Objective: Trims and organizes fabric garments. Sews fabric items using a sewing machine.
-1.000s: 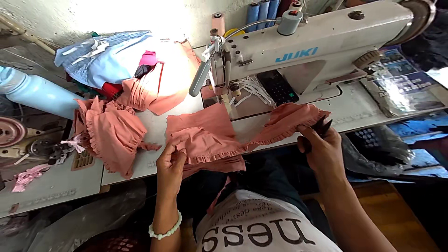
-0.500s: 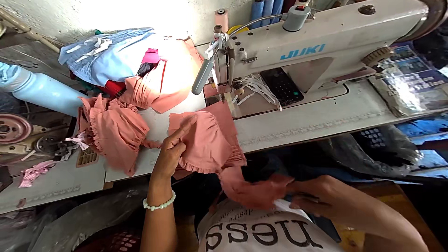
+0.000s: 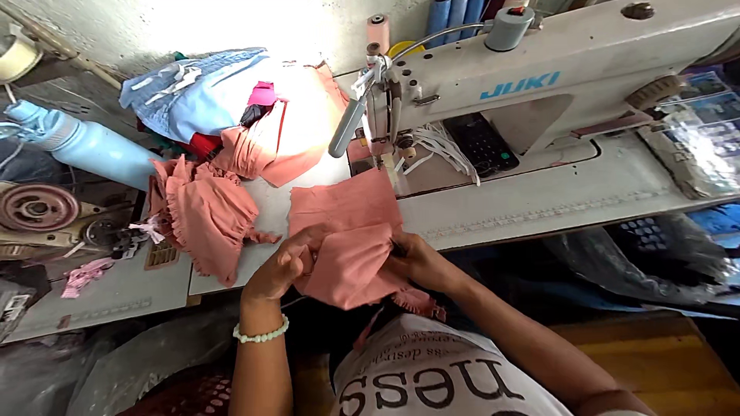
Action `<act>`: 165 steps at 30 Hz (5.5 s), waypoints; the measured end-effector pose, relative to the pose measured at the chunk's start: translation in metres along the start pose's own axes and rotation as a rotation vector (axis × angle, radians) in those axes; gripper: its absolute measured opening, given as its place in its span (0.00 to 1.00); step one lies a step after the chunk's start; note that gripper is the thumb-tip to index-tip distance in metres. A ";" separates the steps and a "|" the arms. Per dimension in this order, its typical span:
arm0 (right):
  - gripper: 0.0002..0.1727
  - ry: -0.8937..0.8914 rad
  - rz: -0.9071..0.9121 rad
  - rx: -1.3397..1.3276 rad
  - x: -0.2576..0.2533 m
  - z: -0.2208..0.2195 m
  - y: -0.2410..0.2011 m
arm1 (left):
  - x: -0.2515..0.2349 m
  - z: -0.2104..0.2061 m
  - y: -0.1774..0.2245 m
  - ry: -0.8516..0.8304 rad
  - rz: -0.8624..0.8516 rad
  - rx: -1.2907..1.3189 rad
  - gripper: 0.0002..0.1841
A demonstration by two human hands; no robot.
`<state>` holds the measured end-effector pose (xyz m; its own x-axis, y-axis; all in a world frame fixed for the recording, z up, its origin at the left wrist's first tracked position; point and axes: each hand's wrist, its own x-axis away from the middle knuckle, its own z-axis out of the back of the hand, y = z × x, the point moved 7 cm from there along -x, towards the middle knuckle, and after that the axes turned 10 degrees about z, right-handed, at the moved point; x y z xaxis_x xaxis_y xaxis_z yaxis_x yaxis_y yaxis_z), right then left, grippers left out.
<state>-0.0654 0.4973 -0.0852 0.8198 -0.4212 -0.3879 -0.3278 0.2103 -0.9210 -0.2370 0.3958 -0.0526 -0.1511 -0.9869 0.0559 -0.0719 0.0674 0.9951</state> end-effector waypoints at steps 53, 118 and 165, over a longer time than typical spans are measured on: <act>0.17 -0.050 -0.581 0.307 0.022 0.045 0.030 | -0.160 -0.035 -0.061 0.556 0.150 -1.392 0.23; 0.13 0.153 -0.384 0.483 0.052 0.044 0.014 | -0.038 -0.117 -0.089 0.758 -0.255 -1.112 0.18; 0.08 0.077 0.231 1.068 0.055 -0.001 0.012 | -0.073 -0.071 -0.052 0.332 -0.020 -1.147 0.23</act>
<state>-0.0252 0.4755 -0.1179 0.7470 -0.3197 -0.5829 0.1371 0.9320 -0.3355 -0.1522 0.4538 -0.1029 0.1142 -0.9873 -0.1103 0.8765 0.0479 0.4790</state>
